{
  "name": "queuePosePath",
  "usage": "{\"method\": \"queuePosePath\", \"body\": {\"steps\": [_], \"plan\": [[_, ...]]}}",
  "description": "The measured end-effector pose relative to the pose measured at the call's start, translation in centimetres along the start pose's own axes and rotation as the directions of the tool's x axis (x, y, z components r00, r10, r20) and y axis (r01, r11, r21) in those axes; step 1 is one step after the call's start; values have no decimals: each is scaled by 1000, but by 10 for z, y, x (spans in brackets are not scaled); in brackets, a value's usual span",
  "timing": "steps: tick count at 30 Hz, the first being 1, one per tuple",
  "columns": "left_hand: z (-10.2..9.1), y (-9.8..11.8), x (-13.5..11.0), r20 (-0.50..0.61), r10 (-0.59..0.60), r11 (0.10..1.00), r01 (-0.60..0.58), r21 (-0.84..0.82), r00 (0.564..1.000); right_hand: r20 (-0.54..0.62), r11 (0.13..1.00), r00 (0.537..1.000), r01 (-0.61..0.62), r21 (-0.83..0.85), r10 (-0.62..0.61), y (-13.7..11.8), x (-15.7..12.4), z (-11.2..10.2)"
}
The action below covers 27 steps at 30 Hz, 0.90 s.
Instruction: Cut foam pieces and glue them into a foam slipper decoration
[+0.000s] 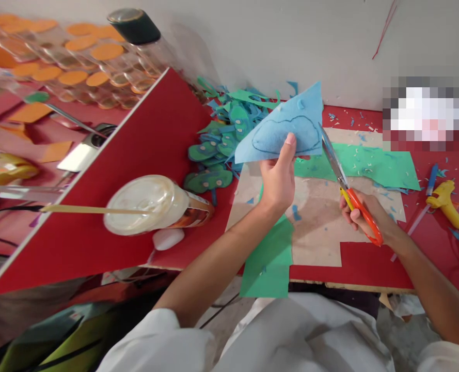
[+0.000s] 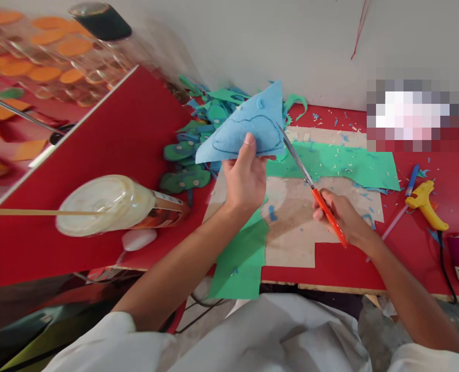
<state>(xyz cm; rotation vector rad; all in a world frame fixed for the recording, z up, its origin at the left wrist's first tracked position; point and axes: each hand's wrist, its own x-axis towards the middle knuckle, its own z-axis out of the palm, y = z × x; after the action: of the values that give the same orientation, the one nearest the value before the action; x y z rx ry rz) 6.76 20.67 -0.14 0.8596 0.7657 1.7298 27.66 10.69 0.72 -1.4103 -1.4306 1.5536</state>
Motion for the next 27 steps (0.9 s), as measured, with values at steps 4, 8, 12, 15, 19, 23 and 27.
{"method": "queuePosePath", "body": {"steps": [4, 8, 12, 15, 19, 23, 27], "plan": [[2, 0, -2, 2, 9, 1000, -9, -14, 1000, 8, 1000, 1000, 14, -19, -14, 0, 1, 1], [4, -1, -8, 19, 15, 999, -16, 48, 1000, -11, 1000, 1000, 14, -4, -14, 7, 3, -1], [2, -1, -12, 43, -2, 994, -3, 113, 999, 10, 998, 999, 51, -21, -51, 20, 3, -7], [2, 0, -12, 47, 10, 996, -14, 91, 999, 13, 997, 998, 61, -36, -61, 26, 3, -8], [4, 1, -12, 25, 12, 997, -14, 75, 1000, -9, 999, 999, 36, -26, -36, 19, 2, -4], [4, 0, -10, 19, 8, 997, -10, 76, 1000, -24, 999, 999, -36, 18, 37, 7, 0, 3], [3, -1, -8, -1, -12, 999, 12, 51, 1000, -44, 997, 997, -59, 49, 61, 2, 1, 6]]}}
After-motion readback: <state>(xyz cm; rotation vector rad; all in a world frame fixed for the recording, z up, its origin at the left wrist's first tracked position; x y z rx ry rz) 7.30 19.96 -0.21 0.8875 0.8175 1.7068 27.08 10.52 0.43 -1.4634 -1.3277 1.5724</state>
